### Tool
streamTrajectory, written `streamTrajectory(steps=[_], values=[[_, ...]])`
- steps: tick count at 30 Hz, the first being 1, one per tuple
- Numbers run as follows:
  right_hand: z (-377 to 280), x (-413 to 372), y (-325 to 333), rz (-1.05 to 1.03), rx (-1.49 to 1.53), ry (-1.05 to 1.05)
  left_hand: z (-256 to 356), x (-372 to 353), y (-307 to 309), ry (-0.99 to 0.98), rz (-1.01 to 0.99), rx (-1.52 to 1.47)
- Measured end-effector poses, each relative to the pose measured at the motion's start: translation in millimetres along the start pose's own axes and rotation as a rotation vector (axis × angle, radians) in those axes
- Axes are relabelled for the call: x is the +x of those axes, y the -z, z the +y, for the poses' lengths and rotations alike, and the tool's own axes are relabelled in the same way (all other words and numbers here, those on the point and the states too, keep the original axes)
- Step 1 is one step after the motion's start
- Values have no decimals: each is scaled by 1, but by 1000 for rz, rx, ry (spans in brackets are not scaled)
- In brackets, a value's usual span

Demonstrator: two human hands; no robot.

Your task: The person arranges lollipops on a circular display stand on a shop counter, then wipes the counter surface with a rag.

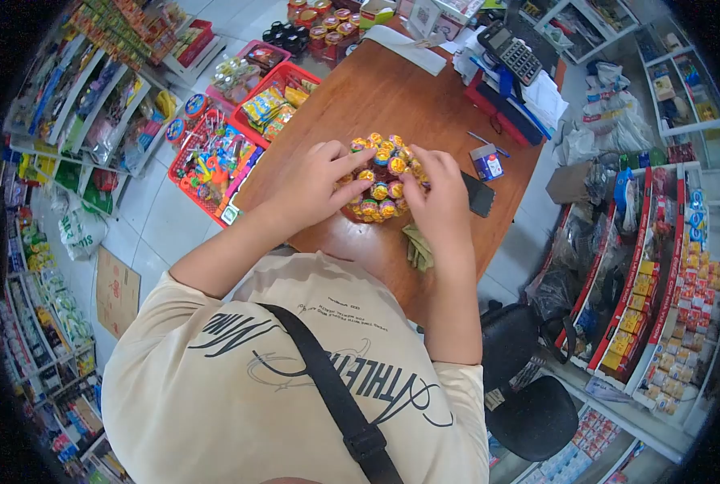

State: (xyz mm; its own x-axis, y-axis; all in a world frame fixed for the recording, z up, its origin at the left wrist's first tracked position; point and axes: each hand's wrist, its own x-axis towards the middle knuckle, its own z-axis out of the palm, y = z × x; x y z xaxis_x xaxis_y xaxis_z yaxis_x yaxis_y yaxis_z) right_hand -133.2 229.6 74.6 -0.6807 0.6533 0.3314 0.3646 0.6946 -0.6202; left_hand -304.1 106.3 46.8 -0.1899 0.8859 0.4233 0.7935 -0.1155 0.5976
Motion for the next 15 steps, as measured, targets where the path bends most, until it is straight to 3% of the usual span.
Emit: streamTrajectory(steps=[4,8,12,15], values=[[-12,-3,16,-75,116,-178,-10,-9,13,89,-24,-5],[-10,-3,10,-60,30,-1,-37,-29,15,175,44,-27],[-4,-5,11,5,24,-66,-86,-43,31,308,142,54],[11,-9,16,88,117,-104,-165,-67,43,652,207,165]])
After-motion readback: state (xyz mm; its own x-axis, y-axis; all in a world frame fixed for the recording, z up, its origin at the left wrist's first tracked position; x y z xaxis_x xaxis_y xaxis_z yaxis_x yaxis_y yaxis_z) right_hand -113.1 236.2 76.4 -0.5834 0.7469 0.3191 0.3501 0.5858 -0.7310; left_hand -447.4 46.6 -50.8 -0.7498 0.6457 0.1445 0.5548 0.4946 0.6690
